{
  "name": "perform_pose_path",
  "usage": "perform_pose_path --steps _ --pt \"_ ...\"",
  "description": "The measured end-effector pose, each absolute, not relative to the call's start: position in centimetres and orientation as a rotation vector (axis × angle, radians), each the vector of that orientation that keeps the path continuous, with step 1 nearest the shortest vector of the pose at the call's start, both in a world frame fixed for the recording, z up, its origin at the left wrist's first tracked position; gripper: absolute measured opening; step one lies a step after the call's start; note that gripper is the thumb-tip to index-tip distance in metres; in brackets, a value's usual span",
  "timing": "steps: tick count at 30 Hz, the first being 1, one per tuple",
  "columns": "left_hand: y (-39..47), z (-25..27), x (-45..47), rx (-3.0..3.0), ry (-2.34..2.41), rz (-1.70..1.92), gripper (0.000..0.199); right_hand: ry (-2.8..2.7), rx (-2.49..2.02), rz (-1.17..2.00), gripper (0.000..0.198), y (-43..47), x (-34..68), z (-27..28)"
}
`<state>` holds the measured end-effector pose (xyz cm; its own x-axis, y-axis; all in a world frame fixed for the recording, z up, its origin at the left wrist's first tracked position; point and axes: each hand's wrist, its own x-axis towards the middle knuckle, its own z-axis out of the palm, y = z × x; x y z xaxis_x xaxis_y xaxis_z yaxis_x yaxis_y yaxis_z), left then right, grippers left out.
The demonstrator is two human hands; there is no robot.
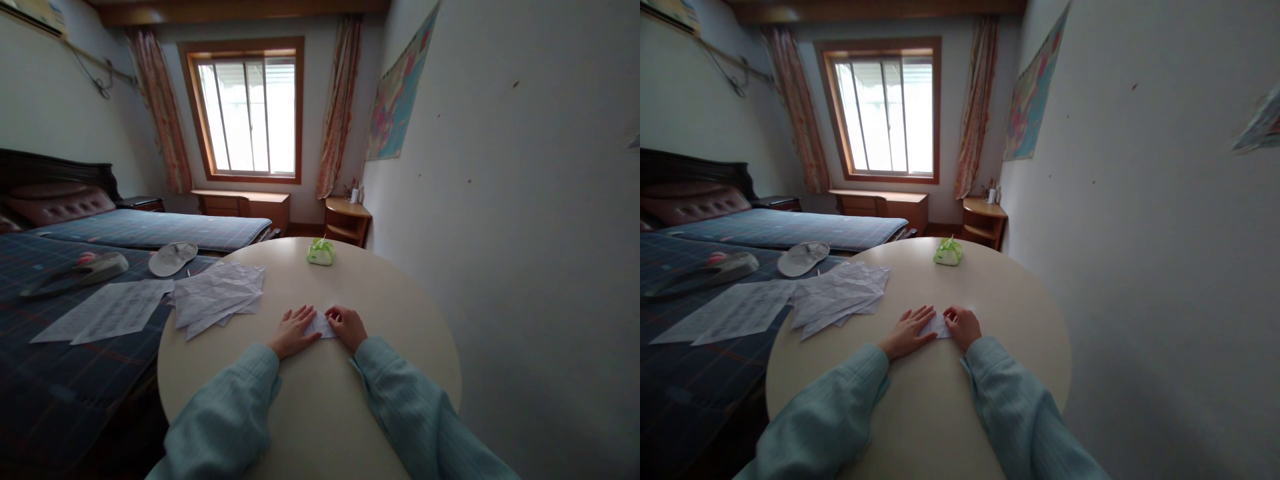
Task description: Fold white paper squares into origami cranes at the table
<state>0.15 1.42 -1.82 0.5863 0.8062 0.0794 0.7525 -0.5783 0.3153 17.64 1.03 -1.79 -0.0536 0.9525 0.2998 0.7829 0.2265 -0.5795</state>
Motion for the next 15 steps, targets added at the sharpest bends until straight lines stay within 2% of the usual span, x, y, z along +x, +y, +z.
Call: perform_pose_path --steps 5,15 --pt "1.47 -1.70 -0.08 2.576 1.238 0.280 0.072 -1.884 -1.583 0.356 0.016 0.99 17.59 -1.77" --pt "1.48 -1.86 -0.07 2.594 1.249 0.314 0.070 -1.886 -1.578 0.363 0.016 1.01 17.60 -1.81"
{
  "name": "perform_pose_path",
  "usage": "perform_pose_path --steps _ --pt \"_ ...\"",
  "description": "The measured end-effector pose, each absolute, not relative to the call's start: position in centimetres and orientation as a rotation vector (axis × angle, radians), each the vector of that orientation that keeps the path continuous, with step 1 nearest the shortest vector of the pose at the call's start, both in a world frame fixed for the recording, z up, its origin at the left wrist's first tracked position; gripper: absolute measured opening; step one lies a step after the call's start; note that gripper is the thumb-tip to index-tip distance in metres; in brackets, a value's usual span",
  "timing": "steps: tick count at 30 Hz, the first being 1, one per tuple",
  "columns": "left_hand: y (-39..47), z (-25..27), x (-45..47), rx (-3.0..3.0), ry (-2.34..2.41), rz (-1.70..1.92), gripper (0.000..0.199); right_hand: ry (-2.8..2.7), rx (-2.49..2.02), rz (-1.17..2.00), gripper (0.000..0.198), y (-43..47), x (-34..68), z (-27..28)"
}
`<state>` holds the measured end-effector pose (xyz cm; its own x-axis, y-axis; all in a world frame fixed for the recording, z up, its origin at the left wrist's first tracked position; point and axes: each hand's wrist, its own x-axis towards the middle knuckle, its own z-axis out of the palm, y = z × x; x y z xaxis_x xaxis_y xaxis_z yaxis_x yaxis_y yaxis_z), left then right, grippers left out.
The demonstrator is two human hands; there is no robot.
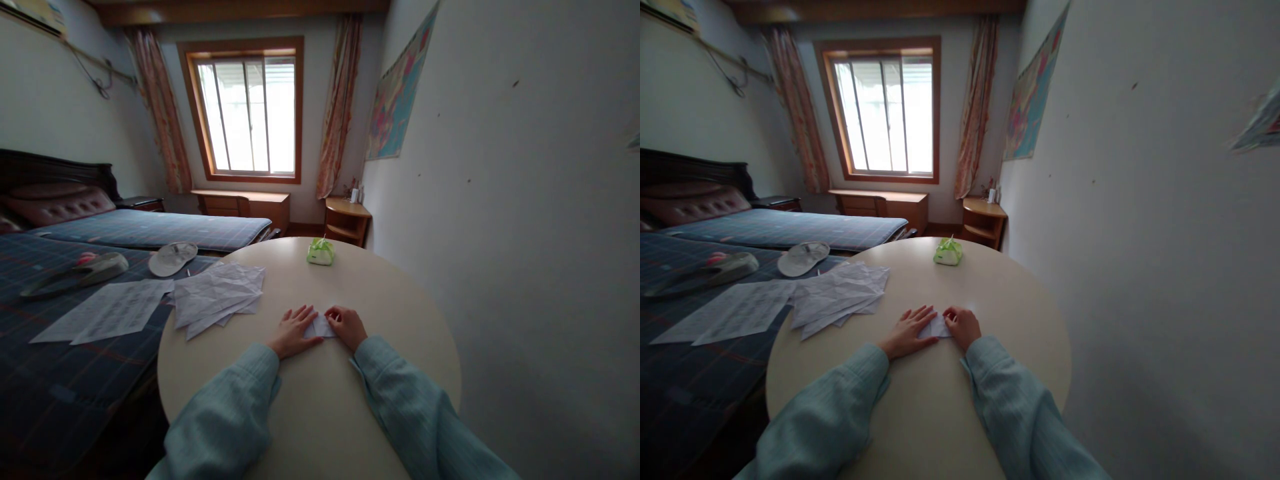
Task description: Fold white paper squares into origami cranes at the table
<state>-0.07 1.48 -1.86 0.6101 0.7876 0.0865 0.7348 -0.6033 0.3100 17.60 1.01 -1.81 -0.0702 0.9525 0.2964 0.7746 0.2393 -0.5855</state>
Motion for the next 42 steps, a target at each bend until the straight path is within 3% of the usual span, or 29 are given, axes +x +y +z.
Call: perform_pose_path --steps 42 --pt "1.79 -1.94 -0.21 2.492 1.246 0.377 0.069 -1.897 -1.548 0.323 0.016 1.04 17.65 -1.82"
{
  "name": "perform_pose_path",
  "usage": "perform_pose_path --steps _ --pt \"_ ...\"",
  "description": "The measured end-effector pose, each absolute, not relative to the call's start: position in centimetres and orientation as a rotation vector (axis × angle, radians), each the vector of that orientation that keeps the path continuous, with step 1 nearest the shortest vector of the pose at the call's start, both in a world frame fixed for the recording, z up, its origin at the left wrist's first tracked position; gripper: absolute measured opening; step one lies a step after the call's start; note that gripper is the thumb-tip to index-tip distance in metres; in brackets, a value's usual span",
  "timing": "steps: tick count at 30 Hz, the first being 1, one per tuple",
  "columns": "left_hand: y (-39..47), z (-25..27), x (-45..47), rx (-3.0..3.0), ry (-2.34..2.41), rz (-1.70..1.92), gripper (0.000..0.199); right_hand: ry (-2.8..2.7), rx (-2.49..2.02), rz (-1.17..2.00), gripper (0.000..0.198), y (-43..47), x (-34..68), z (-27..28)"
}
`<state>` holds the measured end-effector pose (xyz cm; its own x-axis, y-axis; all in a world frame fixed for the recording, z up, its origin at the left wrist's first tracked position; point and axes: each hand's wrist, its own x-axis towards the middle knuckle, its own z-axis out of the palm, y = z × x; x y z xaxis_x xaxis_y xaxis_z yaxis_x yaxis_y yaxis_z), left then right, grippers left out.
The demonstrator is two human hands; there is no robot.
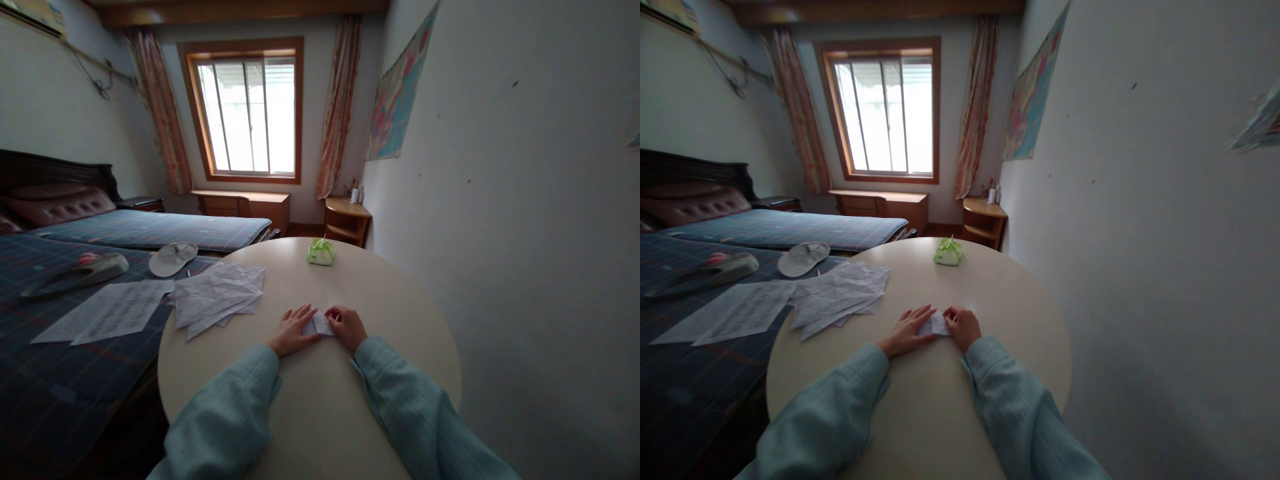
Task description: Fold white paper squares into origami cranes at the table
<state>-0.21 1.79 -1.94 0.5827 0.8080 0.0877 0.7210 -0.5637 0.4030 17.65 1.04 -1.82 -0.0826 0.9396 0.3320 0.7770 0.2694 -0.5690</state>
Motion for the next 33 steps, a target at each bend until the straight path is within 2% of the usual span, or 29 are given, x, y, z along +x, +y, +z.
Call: perform_pose_path --steps 9,16,22,27,33 --pt "1.69 -1.84 -0.13 2.465 1.245 0.433 0.064 -1.881 -1.500 0.323 0.017 1.09 17.65 -1.93" --pt "1.59 -1.91 0.19 2.512 1.261 0.695 0.045 -1.833 -1.414 0.245 0.015 1.32 17.67 -1.96" --pt "1.49 -1.54 0.20 2.531 1.286 0.723 0.036 -1.852 -1.357 0.340 0.023 1.31 17.54 -1.99" --pt "1.44 -1.41 0.28 2.536 1.312 0.677 0.038 -1.889 -1.308 0.481 0.032 1.01 17.47 -1.87" --pt "1.54 -1.51 0.11 2.514 1.350 0.656 0.044 -1.899 -1.250 0.522 0.031 0.79 17.42 -1.68"
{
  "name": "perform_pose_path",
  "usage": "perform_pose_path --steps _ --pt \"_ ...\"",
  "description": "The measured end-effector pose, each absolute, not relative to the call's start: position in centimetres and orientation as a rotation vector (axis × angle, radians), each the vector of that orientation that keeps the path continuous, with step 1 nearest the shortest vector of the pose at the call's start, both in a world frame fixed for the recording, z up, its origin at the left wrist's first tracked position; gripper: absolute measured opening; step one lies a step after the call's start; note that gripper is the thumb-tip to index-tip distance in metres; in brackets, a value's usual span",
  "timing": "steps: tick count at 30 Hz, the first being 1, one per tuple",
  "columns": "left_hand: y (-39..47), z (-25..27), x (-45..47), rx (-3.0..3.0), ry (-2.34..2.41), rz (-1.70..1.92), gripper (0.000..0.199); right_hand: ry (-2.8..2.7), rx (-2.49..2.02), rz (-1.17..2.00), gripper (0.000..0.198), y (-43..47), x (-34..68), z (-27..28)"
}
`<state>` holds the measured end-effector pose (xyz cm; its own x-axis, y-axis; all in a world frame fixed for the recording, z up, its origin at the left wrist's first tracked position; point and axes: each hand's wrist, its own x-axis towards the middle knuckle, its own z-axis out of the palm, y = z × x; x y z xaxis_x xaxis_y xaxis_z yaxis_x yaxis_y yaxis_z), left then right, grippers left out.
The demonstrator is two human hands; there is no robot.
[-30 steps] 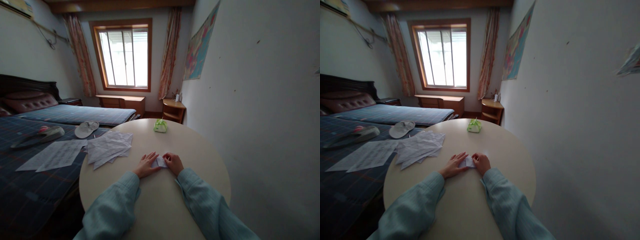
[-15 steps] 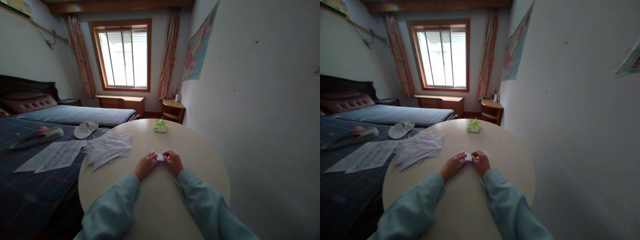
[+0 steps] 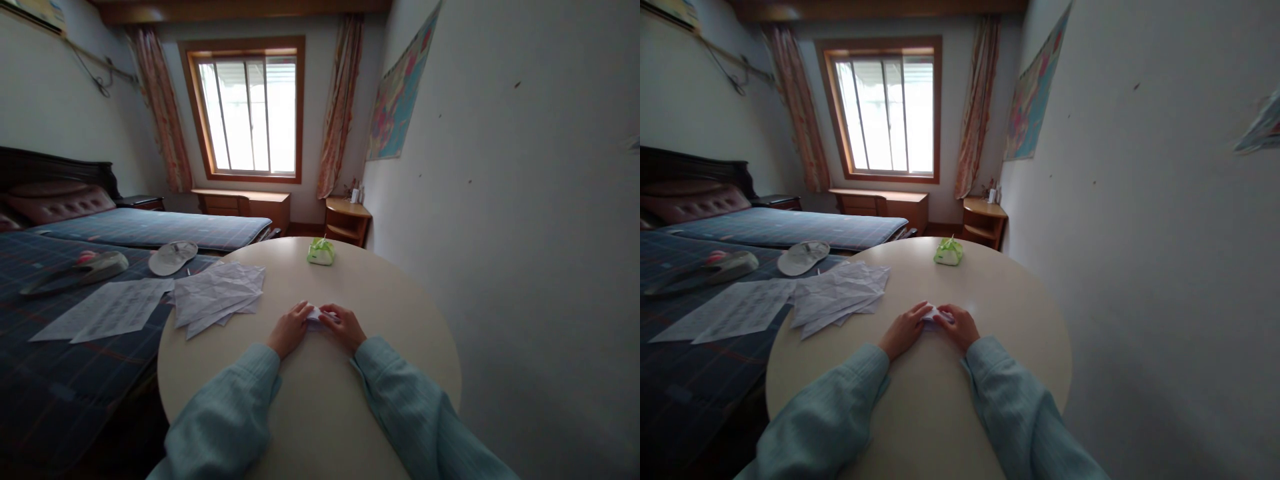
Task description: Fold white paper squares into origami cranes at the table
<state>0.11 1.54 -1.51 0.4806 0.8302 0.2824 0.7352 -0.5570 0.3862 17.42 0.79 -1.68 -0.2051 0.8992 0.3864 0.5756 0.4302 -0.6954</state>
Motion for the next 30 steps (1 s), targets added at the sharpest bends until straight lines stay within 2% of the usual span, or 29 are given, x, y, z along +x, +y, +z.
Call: perform_pose_path --steps 4,12,21,26,30 --pt "1.7 -1.5 0.0 2.401 1.457 0.729 0.041 -1.861 -1.182 0.497 0.035 0.9 17.4 -1.9" --pt "1.7 -1.3 0.2 2.231 1.538 0.990 0.043 -1.627 -1.135 0.642 0.066 1.4 17.3 -2.2" --pt "1.1 -1.2 1.0 2.244 1.455 0.969 0.041 -1.665 -1.126 0.875 0.058 1.1 16.7 -2.5" --pt "1.0 -1.1 1.0 2.217 1.461 0.992 0.042 -1.778 -1.154 0.740 0.033 1.1 16.9 -2.4" --pt "1.0 -1.2 1.2 2.194 1.396 1.086 0.043 -1.756 -1.089 0.691 0.028 1.5 17.0 -3.0"
